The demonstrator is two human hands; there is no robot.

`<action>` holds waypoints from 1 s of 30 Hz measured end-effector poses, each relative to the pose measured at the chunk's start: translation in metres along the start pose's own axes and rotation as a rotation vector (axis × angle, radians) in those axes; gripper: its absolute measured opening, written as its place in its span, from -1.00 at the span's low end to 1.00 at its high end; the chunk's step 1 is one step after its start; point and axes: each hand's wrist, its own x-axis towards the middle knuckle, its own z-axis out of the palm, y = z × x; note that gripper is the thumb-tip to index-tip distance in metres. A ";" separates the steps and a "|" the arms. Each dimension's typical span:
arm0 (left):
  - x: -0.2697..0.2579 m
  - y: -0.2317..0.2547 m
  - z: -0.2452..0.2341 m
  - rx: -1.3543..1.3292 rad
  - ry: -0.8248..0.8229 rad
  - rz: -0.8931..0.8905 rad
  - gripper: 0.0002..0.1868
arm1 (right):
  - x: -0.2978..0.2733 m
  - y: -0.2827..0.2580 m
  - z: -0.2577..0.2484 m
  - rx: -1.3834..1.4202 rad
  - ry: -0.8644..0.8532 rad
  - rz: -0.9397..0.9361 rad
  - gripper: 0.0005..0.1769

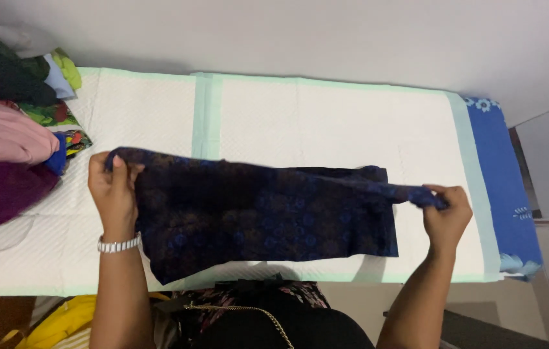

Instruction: Folding a blue patterned garment on a bed

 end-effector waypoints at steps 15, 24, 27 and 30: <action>0.109 -0.048 0.067 0.064 -0.062 -0.071 -0.90 | 0.120 0.010 0.142 0.667 0.243 0.515 -0.84; 0.169 -0.115 0.090 0.207 -0.085 -0.124 -0.86 | 0.170 0.087 0.238 0.653 0.218 0.466 -0.92; 0.180 -0.146 0.088 0.228 -0.055 -0.175 -0.81 | 0.181 0.122 0.274 0.634 0.179 0.479 -0.92; 0.189 -0.181 0.080 0.258 -0.016 -0.180 -0.82 | 0.183 0.156 0.310 0.556 0.187 0.422 -0.95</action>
